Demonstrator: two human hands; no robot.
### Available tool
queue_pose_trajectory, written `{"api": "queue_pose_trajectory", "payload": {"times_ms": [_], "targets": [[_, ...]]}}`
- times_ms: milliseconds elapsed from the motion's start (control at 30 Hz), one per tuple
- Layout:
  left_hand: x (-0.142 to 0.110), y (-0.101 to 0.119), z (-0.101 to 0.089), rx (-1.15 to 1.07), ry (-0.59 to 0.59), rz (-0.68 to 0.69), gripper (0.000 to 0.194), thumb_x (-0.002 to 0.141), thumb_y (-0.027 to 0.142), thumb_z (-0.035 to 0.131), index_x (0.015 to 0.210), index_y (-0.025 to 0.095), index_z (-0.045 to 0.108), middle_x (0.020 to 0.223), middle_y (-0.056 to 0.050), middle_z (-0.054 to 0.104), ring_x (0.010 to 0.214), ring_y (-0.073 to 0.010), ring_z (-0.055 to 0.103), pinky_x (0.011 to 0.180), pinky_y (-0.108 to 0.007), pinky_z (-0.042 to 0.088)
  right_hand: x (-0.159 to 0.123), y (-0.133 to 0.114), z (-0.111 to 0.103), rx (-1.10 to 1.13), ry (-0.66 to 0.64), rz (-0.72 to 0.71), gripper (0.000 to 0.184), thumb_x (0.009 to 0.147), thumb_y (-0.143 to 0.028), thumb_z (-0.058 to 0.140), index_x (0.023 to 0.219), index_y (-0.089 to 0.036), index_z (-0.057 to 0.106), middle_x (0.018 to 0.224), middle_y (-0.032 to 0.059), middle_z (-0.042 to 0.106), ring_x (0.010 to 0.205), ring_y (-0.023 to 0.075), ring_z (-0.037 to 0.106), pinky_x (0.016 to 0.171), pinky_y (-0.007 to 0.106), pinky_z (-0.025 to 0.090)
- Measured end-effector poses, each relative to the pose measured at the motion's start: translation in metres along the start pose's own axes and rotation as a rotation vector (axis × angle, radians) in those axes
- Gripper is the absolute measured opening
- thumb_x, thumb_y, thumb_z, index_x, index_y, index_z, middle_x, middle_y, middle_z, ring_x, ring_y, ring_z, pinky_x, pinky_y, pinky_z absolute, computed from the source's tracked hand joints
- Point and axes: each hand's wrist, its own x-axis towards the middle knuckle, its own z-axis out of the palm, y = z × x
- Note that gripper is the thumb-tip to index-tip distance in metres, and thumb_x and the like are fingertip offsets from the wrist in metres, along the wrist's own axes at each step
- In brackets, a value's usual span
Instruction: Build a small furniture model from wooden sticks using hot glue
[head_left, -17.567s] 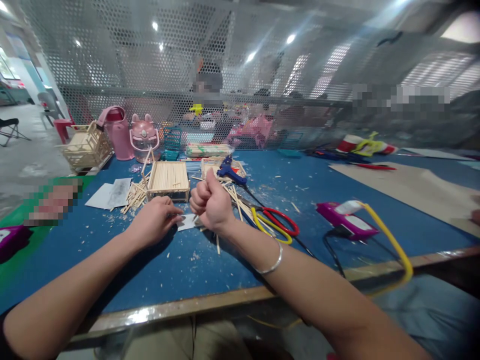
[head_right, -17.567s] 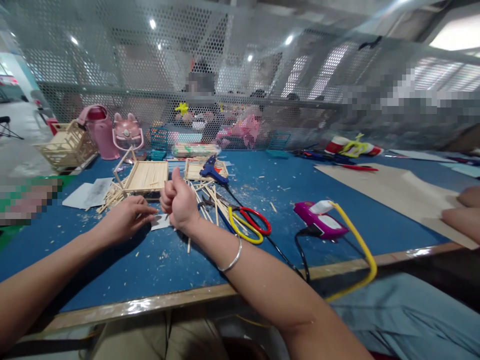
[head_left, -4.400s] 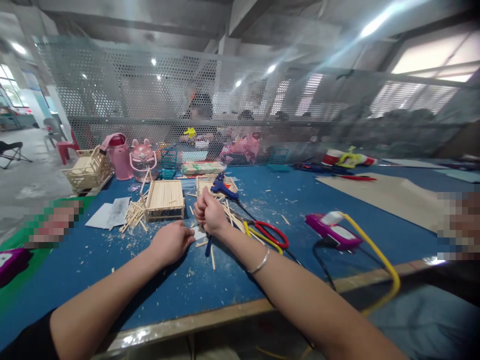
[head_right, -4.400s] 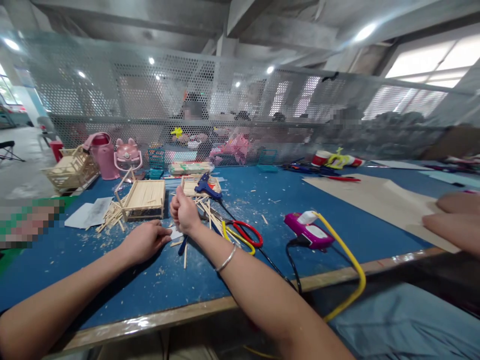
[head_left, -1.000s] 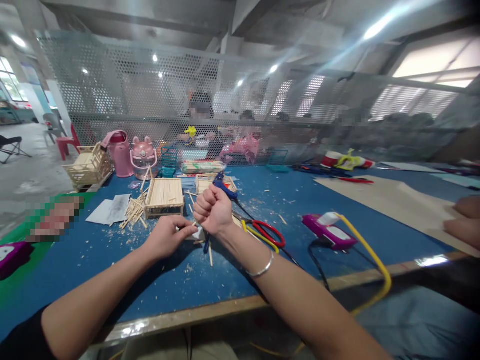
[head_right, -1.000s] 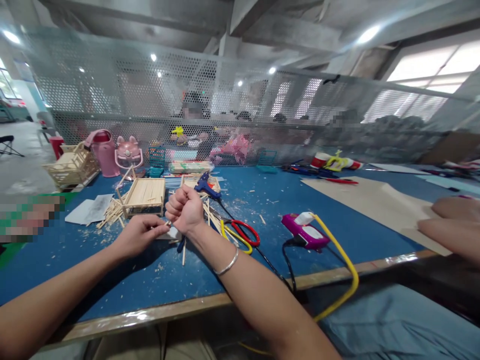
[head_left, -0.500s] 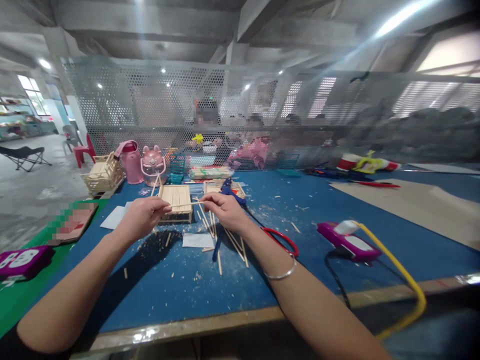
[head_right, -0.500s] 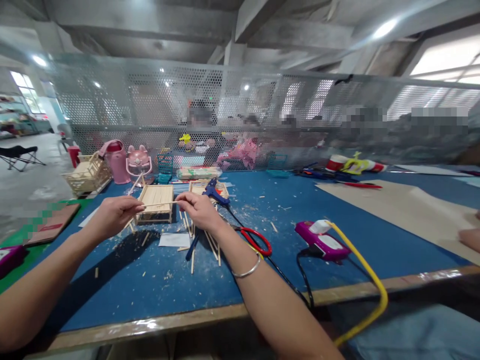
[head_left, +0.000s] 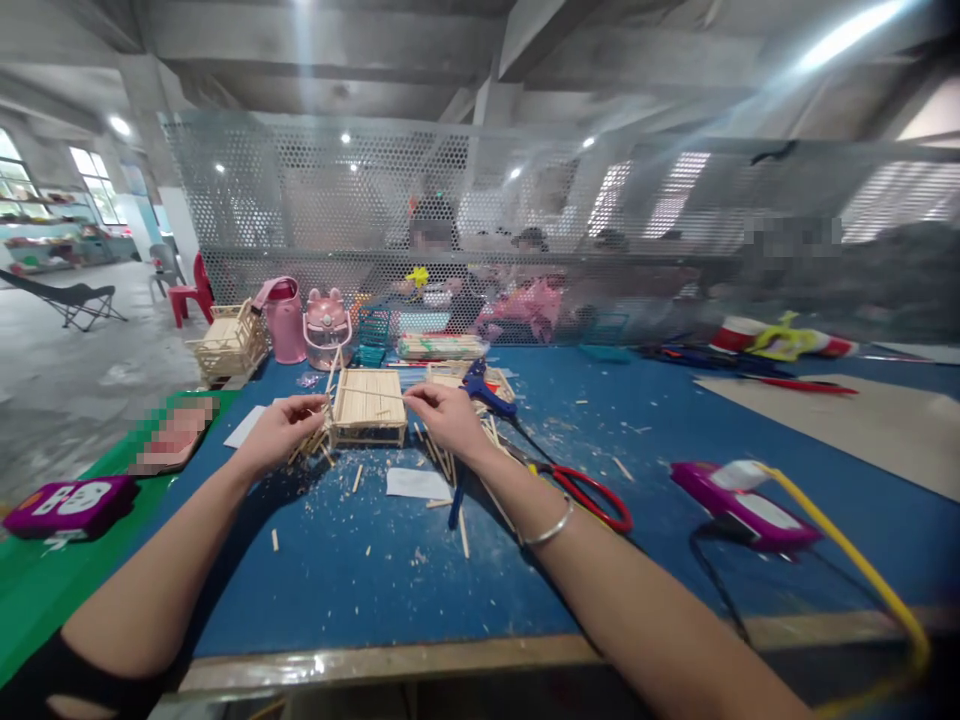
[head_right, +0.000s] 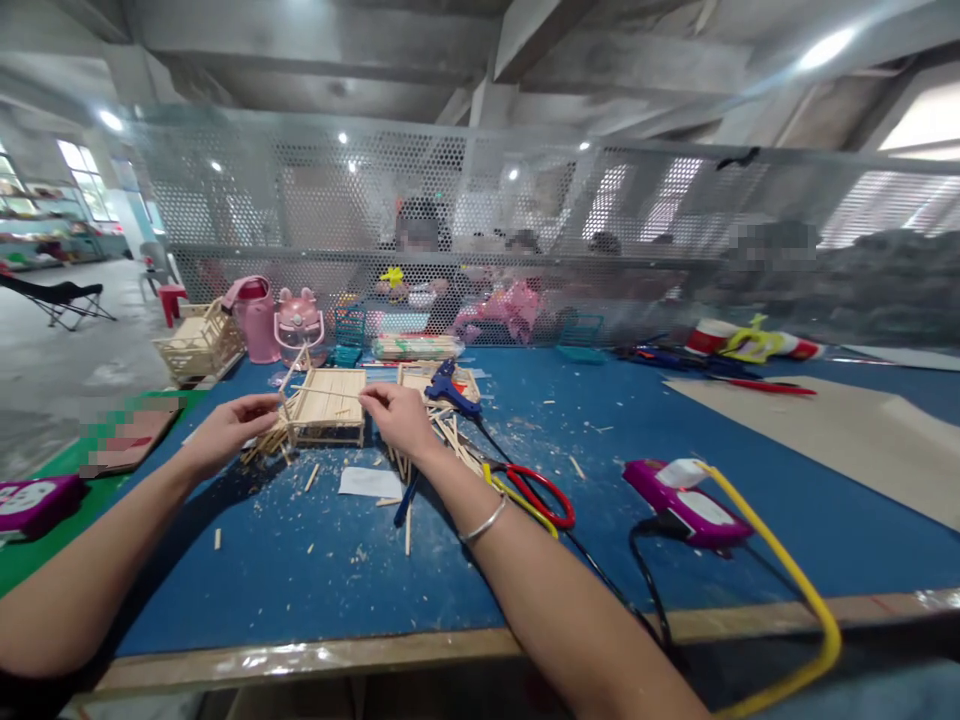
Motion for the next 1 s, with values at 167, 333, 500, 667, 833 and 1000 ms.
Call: {"api": "queue_pose_trajectory", "payload": {"times_ms": [167,333,500,667,833,1000], "targets": [[0.002,-0.003,0.012,0.053,0.016,0.055,0.043,0.059,0.043,0.067,0.089,0.013,0.068,0.087,-0.007,0.067,0.075,-0.0169,0.057,0.07,-0.03,0.043,-0.009,0.001,0.005,-0.022,0.02,0.004,0.016,0.076,-0.024,0.052,0.075,-0.017,0.066,0.07,0.0024,0.067,0.064,0.0144,0.058,0.061,0.025,0.041],[0.006,-0.005,0.015,0.057,0.017,0.042,0.044,0.061,0.046,0.065,0.09,0.014,0.069,0.091,-0.008,0.068,0.081,-0.0197,0.059,0.074,-0.031,0.043,-0.008,-0.005,0.006,-0.097,-0.006,-0.056,0.015,0.076,-0.019,0.053,0.075,-0.017,0.067,0.074,0.0038,0.069,0.068,0.0158,0.061,0.066,0.026,0.043],[0.007,-0.006,0.016,0.028,0.039,0.014,0.051,0.057,0.05,0.066,0.09,0.012,0.069,0.088,-0.008,0.068,0.076,-0.019,0.058,0.068,-0.029,0.043,-0.007,-0.006,0.008,-0.167,-0.054,-0.111,0.014,0.076,-0.018,0.054,0.074,-0.017,0.068,0.074,0.0053,0.07,0.068,0.0161,0.062,0.065,0.027,0.043],[0.008,-0.009,0.019,0.018,0.092,0.014,0.052,0.058,0.053,0.063,0.089,0.012,0.068,0.085,-0.007,0.068,0.068,-0.0155,0.056,0.061,-0.025,0.041,-0.007,-0.006,0.007,-0.154,-0.054,-0.105,0.015,0.077,-0.018,0.053,0.074,-0.018,0.067,0.074,0.0041,0.07,0.067,0.0154,0.062,0.064,0.026,0.042],[0.007,-0.007,0.021,0.051,0.14,0.027,0.044,0.059,0.051,0.062,0.081,0.013,0.068,0.071,-0.003,0.065,0.06,-0.0131,0.052,0.057,-0.023,0.038,-0.007,-0.006,0.008,-0.104,-0.052,-0.063,0.015,0.077,-0.019,0.052,0.074,-0.018,0.067,0.07,0.0032,0.068,0.063,0.0141,0.06,0.061,0.025,0.041],[0.003,0.002,0.023,0.109,0.149,0.048,0.034,0.062,0.047,0.06,0.067,0.014,0.065,0.053,0.002,0.055,0.052,-0.0106,0.045,0.051,-0.022,0.034,-0.01,0.002,0.008,0.006,-0.04,-0.005,0.013,0.076,-0.023,0.054,0.078,-0.017,0.066,0.072,0.0031,0.068,0.065,0.0135,0.059,0.062,0.025,0.043]]}}
